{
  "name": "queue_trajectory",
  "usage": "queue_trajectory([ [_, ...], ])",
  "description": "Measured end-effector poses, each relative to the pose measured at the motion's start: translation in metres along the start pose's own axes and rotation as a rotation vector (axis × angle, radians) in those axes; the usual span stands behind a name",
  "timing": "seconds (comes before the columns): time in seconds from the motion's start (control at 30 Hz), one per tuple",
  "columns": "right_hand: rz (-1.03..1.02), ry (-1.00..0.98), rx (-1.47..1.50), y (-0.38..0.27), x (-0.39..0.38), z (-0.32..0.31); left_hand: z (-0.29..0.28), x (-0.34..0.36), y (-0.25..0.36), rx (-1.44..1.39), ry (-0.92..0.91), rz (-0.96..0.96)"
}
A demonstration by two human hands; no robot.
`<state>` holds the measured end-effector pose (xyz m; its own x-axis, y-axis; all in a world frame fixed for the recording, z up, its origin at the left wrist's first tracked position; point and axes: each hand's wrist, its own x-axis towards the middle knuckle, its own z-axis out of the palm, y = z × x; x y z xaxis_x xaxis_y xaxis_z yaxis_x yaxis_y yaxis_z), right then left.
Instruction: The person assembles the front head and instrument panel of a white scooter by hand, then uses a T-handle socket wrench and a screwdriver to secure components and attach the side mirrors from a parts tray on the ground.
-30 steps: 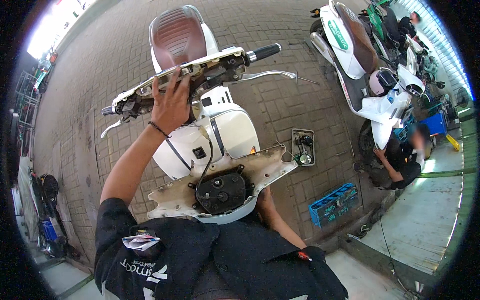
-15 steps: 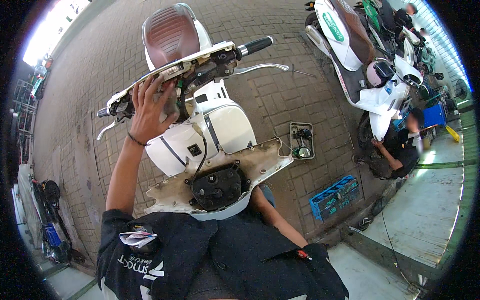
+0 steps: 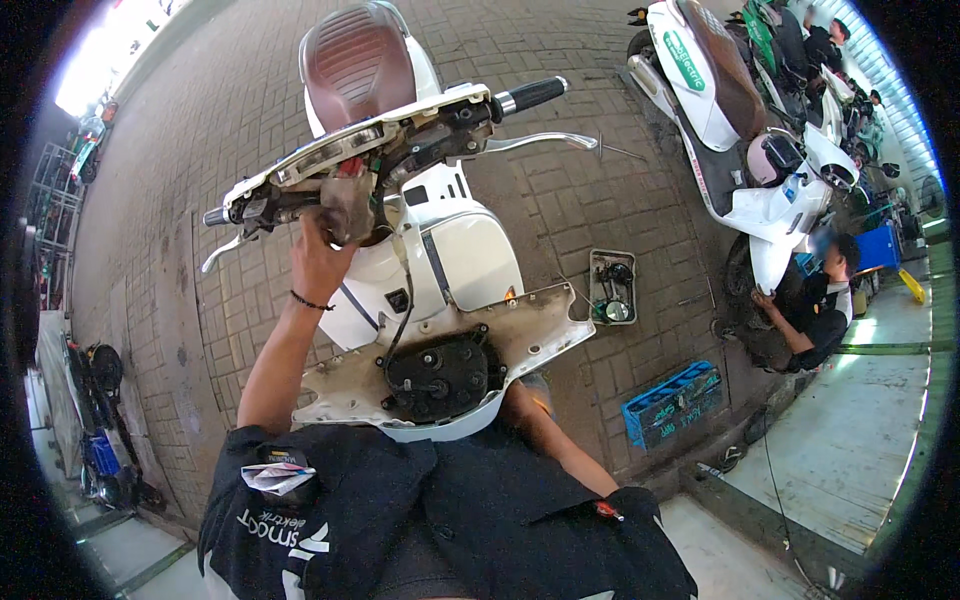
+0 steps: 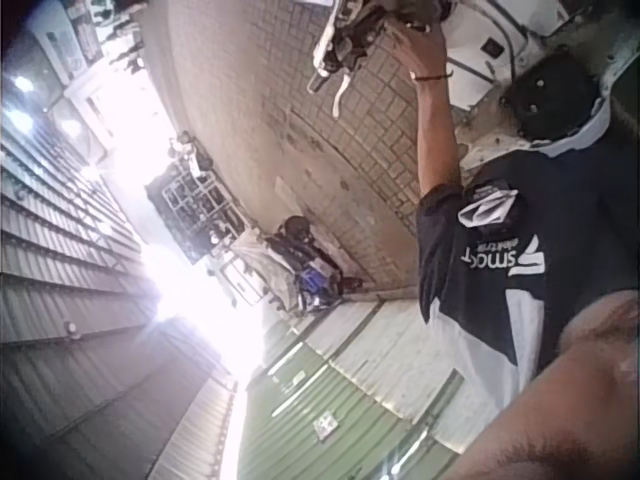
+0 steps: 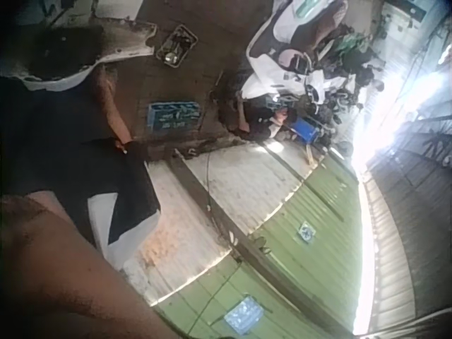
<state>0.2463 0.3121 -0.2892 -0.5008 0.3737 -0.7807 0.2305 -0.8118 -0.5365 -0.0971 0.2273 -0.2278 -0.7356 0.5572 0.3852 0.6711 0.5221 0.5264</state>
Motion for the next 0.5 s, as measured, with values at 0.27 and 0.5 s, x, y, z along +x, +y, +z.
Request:
queue_trajectory([
  [0.27,0.082,-0.273,0.049,0.034,0.037,-0.032,-0.025,0.029,0.023,0.038,-0.121,0.152],
  [0.5,0.164,-0.033,0.228,0.015,0.019,-0.018,-0.035,0.056,0.033,0.275,-0.056,0.202],
])
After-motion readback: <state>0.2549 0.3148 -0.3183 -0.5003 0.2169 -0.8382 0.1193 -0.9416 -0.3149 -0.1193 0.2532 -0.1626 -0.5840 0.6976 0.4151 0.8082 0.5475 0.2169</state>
